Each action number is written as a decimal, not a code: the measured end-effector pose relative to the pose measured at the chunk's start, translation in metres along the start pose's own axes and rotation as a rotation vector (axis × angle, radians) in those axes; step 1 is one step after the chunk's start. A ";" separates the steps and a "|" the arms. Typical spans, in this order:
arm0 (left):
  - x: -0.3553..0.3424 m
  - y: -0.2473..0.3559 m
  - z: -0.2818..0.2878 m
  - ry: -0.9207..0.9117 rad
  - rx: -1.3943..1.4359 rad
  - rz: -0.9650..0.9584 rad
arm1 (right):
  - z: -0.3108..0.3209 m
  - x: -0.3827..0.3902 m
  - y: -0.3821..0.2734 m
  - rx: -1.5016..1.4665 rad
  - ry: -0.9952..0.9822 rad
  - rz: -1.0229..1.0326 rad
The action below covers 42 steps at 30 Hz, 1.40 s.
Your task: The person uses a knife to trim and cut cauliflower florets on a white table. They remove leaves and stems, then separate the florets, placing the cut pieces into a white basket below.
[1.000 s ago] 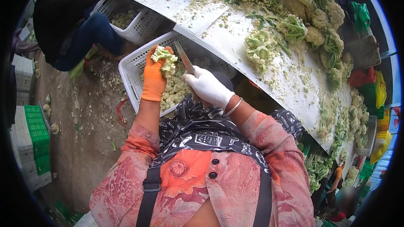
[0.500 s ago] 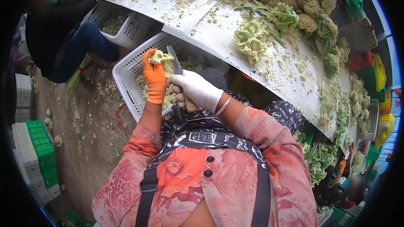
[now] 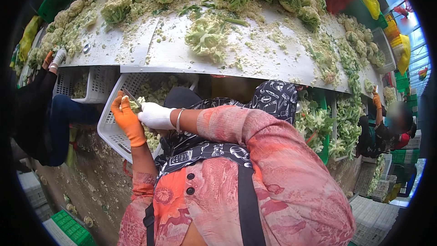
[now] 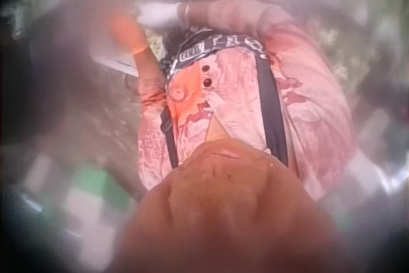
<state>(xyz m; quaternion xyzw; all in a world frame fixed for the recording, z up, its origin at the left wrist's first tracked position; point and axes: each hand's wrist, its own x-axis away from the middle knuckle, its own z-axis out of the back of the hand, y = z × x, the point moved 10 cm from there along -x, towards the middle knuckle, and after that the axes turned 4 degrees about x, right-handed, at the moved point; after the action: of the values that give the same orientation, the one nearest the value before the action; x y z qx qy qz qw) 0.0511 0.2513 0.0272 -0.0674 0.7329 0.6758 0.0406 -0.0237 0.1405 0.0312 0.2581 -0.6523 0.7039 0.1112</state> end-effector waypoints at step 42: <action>0.056 -0.007 -0.250 -0.544 0.929 0.814 | 0.217 0.122 0.005 0.052 0.745 0.212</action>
<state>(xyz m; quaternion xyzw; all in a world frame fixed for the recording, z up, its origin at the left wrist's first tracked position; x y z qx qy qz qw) 0.0047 -0.0011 0.0323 0.4113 0.8780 0.2447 -0.0095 -0.0819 -0.0942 0.0923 -0.0811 -0.5723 0.7733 0.2606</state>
